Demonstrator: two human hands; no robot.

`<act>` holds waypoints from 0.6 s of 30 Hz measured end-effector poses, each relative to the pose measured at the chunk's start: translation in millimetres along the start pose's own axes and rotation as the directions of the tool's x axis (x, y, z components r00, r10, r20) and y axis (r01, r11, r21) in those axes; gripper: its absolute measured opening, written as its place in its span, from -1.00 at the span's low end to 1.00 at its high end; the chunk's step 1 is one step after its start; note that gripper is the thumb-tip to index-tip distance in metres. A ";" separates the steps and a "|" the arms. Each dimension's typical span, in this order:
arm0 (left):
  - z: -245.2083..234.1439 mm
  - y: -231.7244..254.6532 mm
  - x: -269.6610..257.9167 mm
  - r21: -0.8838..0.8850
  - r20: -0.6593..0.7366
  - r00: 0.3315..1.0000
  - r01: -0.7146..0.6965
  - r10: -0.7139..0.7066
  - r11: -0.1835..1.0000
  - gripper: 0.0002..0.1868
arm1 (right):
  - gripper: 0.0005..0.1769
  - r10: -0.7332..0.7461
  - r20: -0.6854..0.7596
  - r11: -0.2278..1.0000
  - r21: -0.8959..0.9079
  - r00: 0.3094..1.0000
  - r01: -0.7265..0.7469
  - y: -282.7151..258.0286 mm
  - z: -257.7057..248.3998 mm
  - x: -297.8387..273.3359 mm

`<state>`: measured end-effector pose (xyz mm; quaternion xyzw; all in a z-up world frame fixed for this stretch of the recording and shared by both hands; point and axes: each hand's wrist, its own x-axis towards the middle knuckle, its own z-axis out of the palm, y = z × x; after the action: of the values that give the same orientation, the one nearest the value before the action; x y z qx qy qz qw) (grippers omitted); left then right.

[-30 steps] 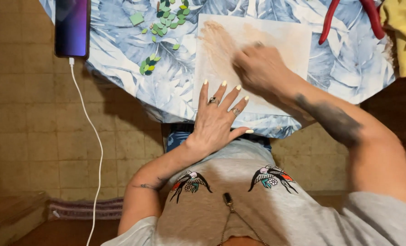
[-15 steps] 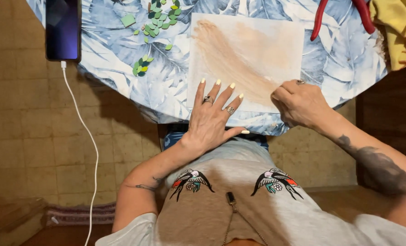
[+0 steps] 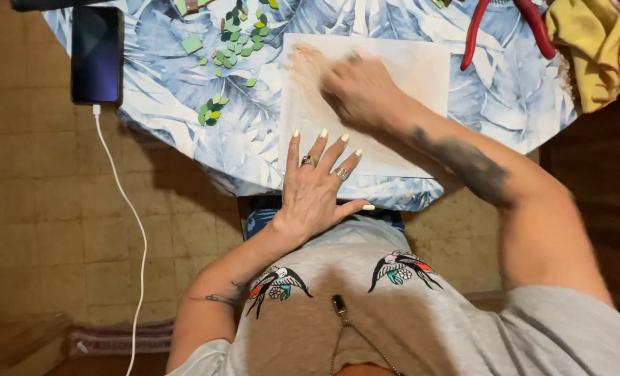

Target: Sanding the edges of small green mosaic tiles by rubbing them against a sheet of sandpaper on a table.

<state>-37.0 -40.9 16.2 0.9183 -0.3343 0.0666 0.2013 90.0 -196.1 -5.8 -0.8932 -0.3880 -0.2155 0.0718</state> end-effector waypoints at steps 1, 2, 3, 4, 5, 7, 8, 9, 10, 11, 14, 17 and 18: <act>-0.1 -0.1 0.7 -0.003 0.000 1.000 -0.005 0.005 1.000 -0.26 | -0.81 0.004 0.001 1.000 -0.004 1.000 -0.004 -5.0 -16.3 -21.2; -0.2 -0.5 1.3 -0.002 -0.009 1.000 -0.009 0.009 1.000 -0.25 | -0.83 0.025 0.051 1.000 -0.005 0.998 -0.024 -10.4 -32.3 -42.2; -0.4 -0.4 0.0 -0.003 -0.013 1.000 -0.008 0.008 1.000 -0.25 | -0.86 0.045 0.103 0.999 0.000 0.994 -0.045 -17.8 -47.6 -63.9; 0.0 -0.8 0.2 -0.006 -0.009 1.000 -0.009 0.009 1.000 -0.25 | -0.86 0.049 0.106 0.999 0.002 0.993 -0.050 -17.7 -56.1 -82.5; 0.1 -1.3 0.4 -0.014 -0.021 1.000 -0.017 0.017 1.000 -0.25 | -0.85 0.049 0.151 0.998 -0.053 0.987 -0.041 -17.6 -64.4 -100.5; -0.2 -2.2 0.0 -0.023 -0.035 0.999 -0.022 0.022 0.999 -0.26 | -0.84 0.047 0.198 0.994 -0.105 0.979 -0.027 -17.7 -73.3 -119.0; -0.6 -2.4 -0.5 -0.030 -0.031 0.999 -0.030 0.029 0.999 -0.25 | -0.83 0.039 0.193 0.994 -0.111 0.980 -0.018 -17.8 -74.0 -119.5; -1.3 -3.4 -0.4 -0.034 -0.028 0.999 -0.039 0.038 0.999 -0.25 | -0.82 0.030 0.186 0.993 -0.117 0.982 -0.008 -17.3 -74.2 -119.0; -1.0 -2.7 -1.0 -0.032 -0.031 0.999 -0.036 0.035 0.999 -0.25 | -0.82 0.025 0.185 0.993 -0.117 0.982 -0.003 -19.2 -66.0 -104.2; -1.4 -2.9 -0.9 -0.011 -0.026 0.999 -0.039 0.039 0.999 -0.25 | -0.83 0.033 0.150 0.998 -0.065 0.988 -0.023 -20.5 -56.9 -87.9; -5.2 -2.1 -1.7 0.030 -0.016 0.999 -0.032 0.033 0.999 -0.25 | -0.84 0.016 0.046 0.999 -0.039 0.999 -0.014 -14.5 -16.8 -32.3; -11.3 2.7 0.0 0.116 -0.016 1.000 -0.020 0.022 0.993 -0.25 | -0.84 0.048 0.120 0.999 -0.007 0.992 -0.048 0.3 7.2 22.0; -13.4 4.3 0.3 0.193 -0.012 1.000 -0.021 0.024 0.981 -0.25 | -0.83 0.107 0.254 0.991 0.047 0.961 -0.122 4.8 12.4 38.7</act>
<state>-39.4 -38.5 29.9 0.9292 -0.3351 0.1075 0.1132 121.0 -170.1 0.3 -0.9316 -0.3482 -0.0840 0.0620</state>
